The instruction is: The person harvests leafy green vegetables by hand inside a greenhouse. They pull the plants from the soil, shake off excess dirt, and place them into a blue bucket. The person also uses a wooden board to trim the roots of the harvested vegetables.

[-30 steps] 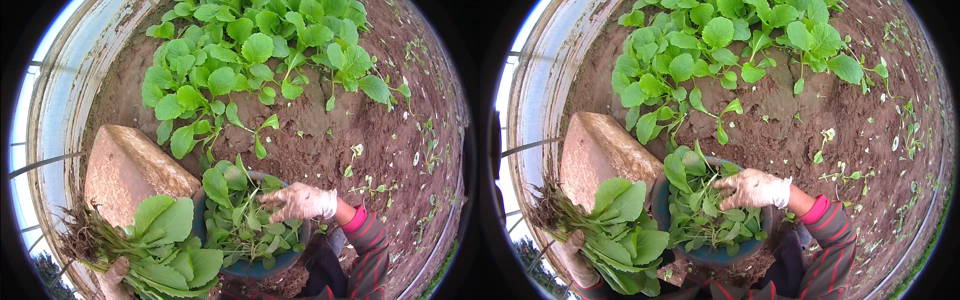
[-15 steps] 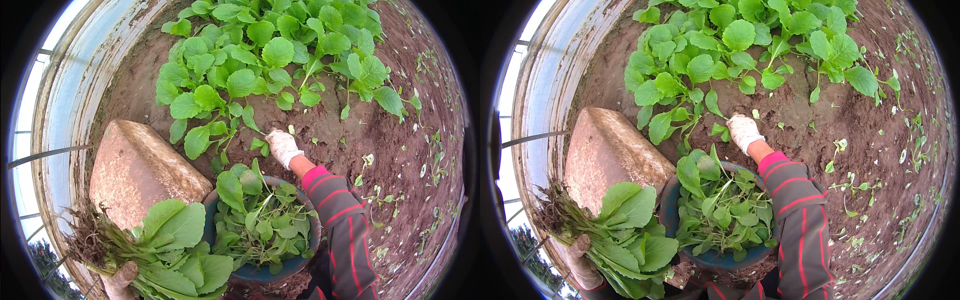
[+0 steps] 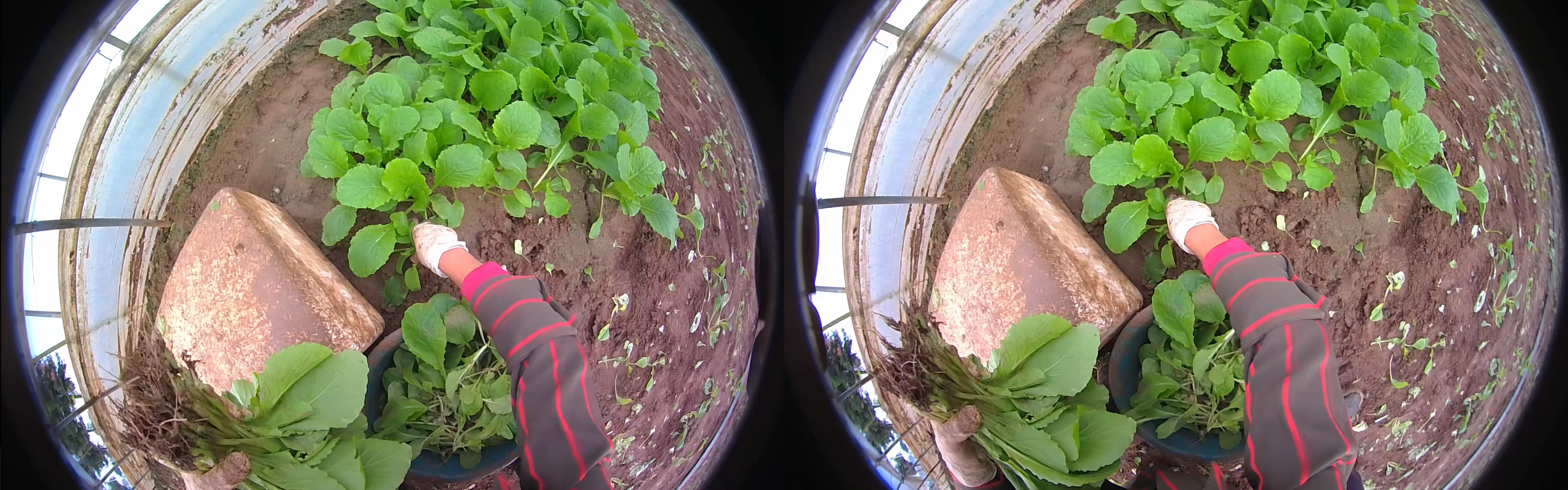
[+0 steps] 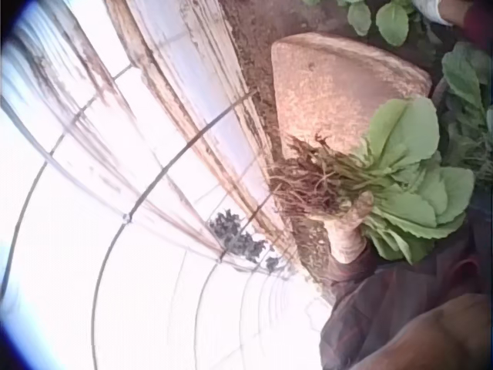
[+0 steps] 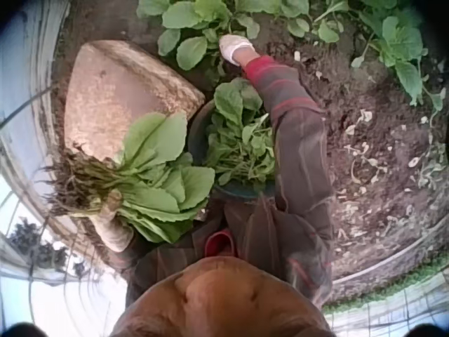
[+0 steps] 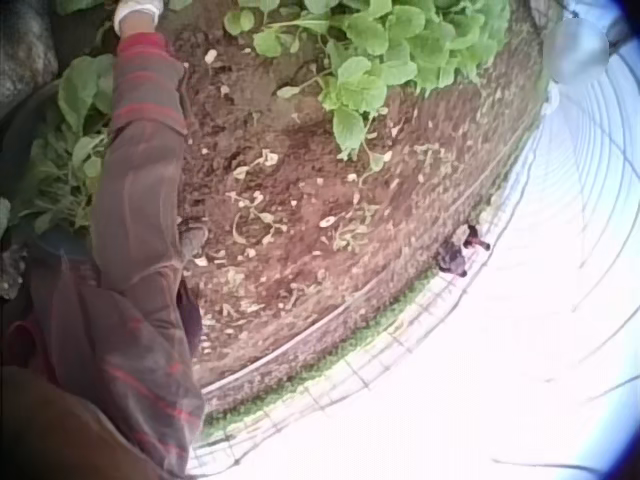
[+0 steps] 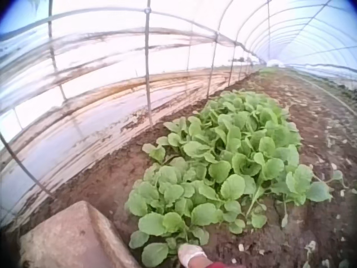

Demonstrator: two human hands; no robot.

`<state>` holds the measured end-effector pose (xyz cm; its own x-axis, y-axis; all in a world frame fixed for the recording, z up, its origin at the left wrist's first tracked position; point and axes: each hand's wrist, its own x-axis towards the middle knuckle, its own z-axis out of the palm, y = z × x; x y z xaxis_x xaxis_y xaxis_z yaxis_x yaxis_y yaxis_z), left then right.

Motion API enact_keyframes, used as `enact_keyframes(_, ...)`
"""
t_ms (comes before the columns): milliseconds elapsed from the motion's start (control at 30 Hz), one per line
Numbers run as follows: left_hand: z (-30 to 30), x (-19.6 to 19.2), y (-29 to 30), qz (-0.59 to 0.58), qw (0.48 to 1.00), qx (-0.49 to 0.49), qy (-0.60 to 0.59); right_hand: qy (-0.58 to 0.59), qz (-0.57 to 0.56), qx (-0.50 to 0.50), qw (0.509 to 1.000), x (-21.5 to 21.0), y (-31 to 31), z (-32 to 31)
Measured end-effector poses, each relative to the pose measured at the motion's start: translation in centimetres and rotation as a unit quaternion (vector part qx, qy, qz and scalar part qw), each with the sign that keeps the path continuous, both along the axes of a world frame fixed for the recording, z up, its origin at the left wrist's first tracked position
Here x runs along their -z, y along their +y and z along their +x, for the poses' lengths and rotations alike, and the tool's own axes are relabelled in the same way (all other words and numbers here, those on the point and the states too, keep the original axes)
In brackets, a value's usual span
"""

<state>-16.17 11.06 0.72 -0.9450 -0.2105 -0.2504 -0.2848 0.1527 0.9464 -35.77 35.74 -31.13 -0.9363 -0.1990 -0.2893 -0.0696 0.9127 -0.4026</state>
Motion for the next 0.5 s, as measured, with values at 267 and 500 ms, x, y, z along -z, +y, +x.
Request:
enact_keyframes(267,-0.3,-0.6,-1.1,0.024,1.0,-0.001,0.005,0.068,0.139,-0.182,0.971,1.6,-3.9,-0.5)
enact_keyframes(500,0.8,-0.9,-4.9,-0.047,0.997,0.059,0.019,0.168,-0.02,0.039,0.985,-0.2,1.6,1.2)
